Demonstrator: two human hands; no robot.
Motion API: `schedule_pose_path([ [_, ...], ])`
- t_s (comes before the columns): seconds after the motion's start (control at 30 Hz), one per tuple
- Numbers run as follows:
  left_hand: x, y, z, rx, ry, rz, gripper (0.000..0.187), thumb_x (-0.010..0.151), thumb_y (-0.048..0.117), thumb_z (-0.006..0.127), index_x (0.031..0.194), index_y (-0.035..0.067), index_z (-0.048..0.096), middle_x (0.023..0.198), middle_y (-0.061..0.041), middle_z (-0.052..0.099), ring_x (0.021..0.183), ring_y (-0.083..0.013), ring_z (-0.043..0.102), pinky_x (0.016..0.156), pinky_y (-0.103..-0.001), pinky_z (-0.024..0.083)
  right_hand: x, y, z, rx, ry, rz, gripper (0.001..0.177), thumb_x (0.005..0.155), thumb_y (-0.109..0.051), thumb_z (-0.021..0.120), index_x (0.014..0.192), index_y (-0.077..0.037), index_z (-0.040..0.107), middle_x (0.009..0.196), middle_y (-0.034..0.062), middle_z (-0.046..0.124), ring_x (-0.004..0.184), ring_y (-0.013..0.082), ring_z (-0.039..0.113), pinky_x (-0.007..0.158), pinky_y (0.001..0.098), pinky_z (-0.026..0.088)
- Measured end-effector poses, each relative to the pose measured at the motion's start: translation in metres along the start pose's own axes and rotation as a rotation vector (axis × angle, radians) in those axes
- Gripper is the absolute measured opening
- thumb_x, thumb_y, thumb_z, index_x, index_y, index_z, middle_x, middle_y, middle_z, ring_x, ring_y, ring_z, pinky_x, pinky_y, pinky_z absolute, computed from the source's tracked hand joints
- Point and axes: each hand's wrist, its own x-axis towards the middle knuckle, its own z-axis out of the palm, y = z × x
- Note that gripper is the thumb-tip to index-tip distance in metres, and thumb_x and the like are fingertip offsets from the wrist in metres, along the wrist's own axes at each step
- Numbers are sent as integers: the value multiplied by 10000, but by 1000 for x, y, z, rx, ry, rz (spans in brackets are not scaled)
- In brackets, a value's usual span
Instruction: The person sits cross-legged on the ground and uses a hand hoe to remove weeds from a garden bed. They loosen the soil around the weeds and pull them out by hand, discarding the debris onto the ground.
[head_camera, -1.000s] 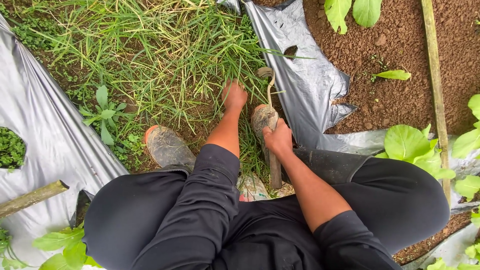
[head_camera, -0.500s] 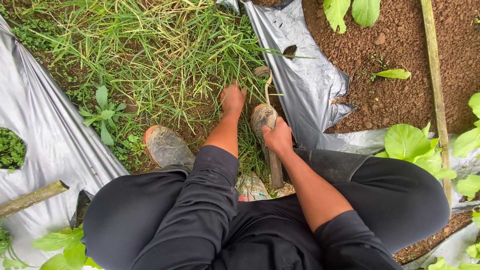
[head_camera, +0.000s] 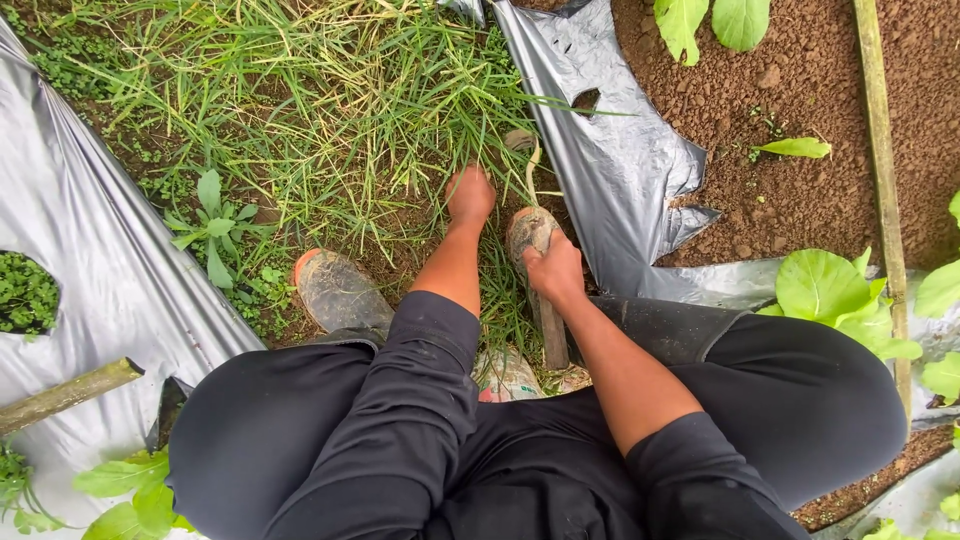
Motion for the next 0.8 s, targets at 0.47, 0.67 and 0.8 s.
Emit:
schedule_pose_path([
  [0.47, -47, 24, -59, -263, 72, 33, 303, 1072, 185, 595, 1301, -10, 632, 951, -286, 704, 867, -429, 756, 679, -535, 625, 3, 1, -9, 101, 117, -39, 383, 934, -238, 625, 1233, 0, 599, 900, 234, 695, 807, 342, 706, 675, 534, 523],
  [0.67, -18, 33, -33, -207, 153, 59, 349, 1076, 95, 577, 1377, -81, 576, 1047, -335, 697, 852, -408, 763, 635, -480, 658, -3, -4, -16, 188, 146, -82, 415, 985, -175, 589, 1315, 73, 539, 911, 243, 655, 772, 337, 690, 571, 515, 467],
  [0.8, -17, 48, -36, -283, 137, 50, 312, 1040, 114, 622, 1269, -98, 617, 966, -320, 691, 807, -422, 757, 588, -459, 655, -3, -7, -19, 202, 164, -95, 407, 980, -189, 597, 1294, 64, 540, 888, 227, 642, 723, 312, 652, 553, 522, 410],
])
